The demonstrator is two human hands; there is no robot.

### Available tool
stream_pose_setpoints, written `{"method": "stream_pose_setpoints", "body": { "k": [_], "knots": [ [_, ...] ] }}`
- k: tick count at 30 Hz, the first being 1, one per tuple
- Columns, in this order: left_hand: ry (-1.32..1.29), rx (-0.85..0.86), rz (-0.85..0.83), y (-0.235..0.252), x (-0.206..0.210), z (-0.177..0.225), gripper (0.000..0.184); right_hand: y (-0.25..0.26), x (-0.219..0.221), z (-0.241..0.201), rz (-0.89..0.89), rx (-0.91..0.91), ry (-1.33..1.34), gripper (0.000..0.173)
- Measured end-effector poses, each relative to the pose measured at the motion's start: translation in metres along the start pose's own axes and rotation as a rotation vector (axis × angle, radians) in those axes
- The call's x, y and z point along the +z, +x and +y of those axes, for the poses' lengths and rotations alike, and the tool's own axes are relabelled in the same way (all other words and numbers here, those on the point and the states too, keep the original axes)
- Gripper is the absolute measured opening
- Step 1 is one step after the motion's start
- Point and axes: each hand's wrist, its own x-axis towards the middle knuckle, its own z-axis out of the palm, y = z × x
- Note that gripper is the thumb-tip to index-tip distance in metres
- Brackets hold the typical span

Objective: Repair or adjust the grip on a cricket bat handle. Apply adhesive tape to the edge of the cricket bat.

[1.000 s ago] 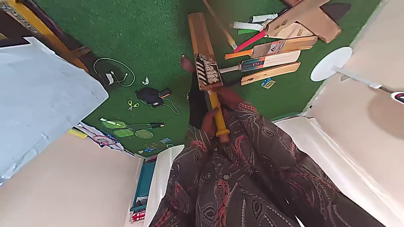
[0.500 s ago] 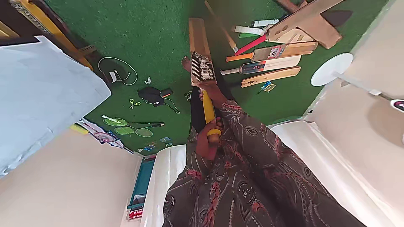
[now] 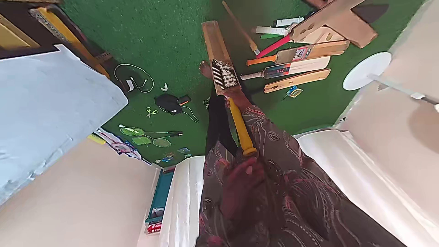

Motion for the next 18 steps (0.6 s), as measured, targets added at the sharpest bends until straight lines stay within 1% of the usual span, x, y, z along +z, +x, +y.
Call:
{"method": "stream_pose_setpoints", "body": {
  "k": [3,4,6,8,9,10,11,13,14,16,18],
  "knots": [
    [0.153,0.085,0.057,0.017,-0.031,0.023,0.056,0.007,-0.001,-0.003,-0.002,-0.051,-0.002,0.018],
    [0.208,0.092,0.063,0.022,-0.036,0.03,0.056,0.009,0.005,-0.006,-0.005,-0.082,0.037,0.018],
    [0.288,0.113,0.061,0.026,-0.034,0.038,0.052,0.003,0.017,-0.011,-0.012,-0.098,0.126,0.021],
    [0.305,0.195,0.002,0.031,-0.023,0.041,0.054,-0.005,0.028,-0.027,-0.024,-0.068,0.163,0.025],
    [0.303,0.261,-0.017,0.032,-0.017,0.045,0.052,-0.011,0.036,-0.037,-0.017,-0.045,0.169,0.027],
    [0.313,0.335,0.006,0.033,-0.008,0.05,0.047,-0.018,0.043,-0.048,-0.012,-0.027,0.136,0.03],
    [0.345,0.406,0.074,0.033,0.001,0.057,0.041,-0.023,0.047,-0.057,-0.016,-0.019,0.087,0.033],
    [0.417,0.49,0.211,0.034,0.01,0.075,0.031,-0.029,0.051,-0.07,-0.038,-0.014,-0.001,0.04],
    [0.463,0.514,0.24,0.034,0.011,0.087,0.029,-0.034,0.053,-0.077,-0.04,-0.022,-0.04,0.041],
    [0.537,0.535,0.247,0.032,0.01,0.106,0.028,-0.052,0.058,-0.093,0.014,-0.023,-0.154,0.046],
    [0.612,0.553,0.252,0.033,0.008,0.118,0.027,-0.077,0.061,-0.106,0.061,-0.087,-0.34,0.045]
  ]
}}
